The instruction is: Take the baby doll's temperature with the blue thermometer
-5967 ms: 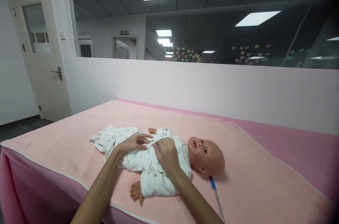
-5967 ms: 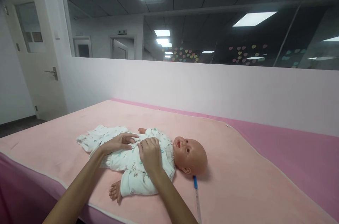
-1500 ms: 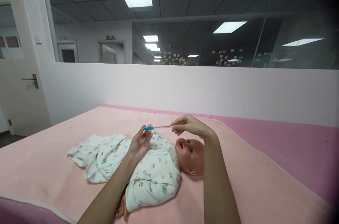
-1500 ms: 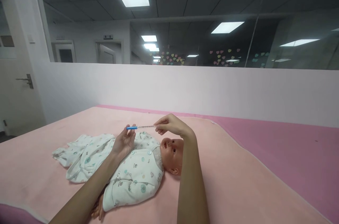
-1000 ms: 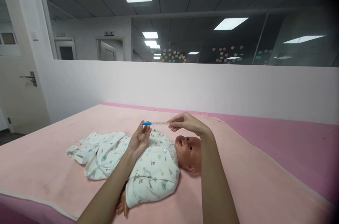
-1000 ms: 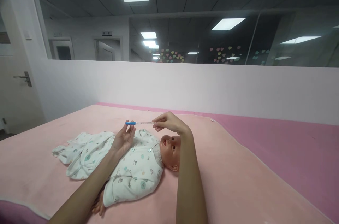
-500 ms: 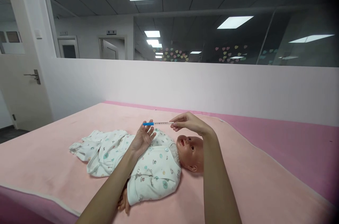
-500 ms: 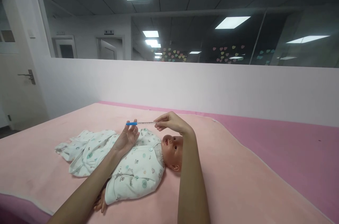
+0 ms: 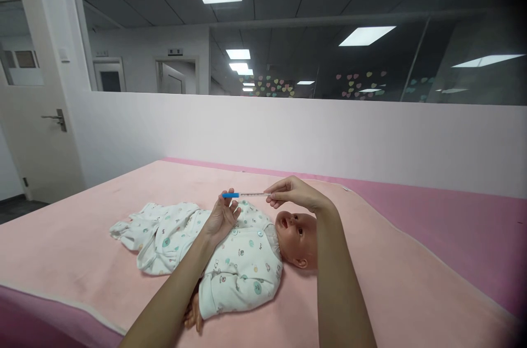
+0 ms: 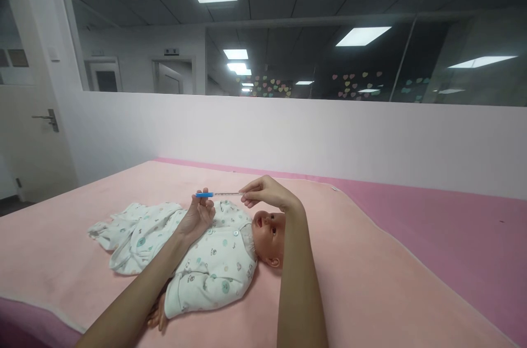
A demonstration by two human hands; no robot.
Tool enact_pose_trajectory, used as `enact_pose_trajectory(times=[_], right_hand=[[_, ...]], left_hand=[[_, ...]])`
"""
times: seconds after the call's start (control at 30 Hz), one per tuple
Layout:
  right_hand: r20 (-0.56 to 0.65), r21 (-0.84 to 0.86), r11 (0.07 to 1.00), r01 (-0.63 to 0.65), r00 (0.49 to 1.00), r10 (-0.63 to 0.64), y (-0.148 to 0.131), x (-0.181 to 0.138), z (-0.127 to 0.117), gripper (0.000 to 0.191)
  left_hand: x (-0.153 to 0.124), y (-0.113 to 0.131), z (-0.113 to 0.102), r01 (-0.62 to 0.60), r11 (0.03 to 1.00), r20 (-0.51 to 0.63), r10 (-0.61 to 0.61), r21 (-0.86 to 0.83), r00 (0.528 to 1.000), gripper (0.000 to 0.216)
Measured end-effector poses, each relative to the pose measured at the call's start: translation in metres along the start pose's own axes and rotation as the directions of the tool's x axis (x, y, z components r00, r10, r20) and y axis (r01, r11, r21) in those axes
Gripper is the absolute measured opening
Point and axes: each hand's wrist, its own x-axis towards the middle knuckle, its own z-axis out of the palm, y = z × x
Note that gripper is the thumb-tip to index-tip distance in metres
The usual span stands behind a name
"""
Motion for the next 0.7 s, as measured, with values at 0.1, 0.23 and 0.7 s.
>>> enact_pose_trajectory(times=[0.1, 0.23, 0.7], right_hand=[[-0.02, 0.011, 1.0, 0.022, 1.0, -0.022, -0.0001, 0.0008, 0.0004, 0.036], [-0.065, 0.027, 0.998, 0.051, 0.997, -0.049, 0.0011, 0.0033, 0.0014, 0.034], [-0.073, 0.045, 0.997, 0.063, 0.996, -0.06, 0.0058, 0.0097, 0.0027, 0.034]], left_hand=[[-0.0019, 0.0007, 0.0023, 0.005, 1.0, 0.035, -0.005, 0.011, 0.999, 0.013], [-0.0023, 0.0006, 0.0009, 0.001, 0.999, 0.073, -0.004, 0.035, 0.997, 0.019], [-0.0002, -0.0037, -0.0031, -0.05, 0.995, -0.012, 0.051, 0.086, 0.999, 0.014]])
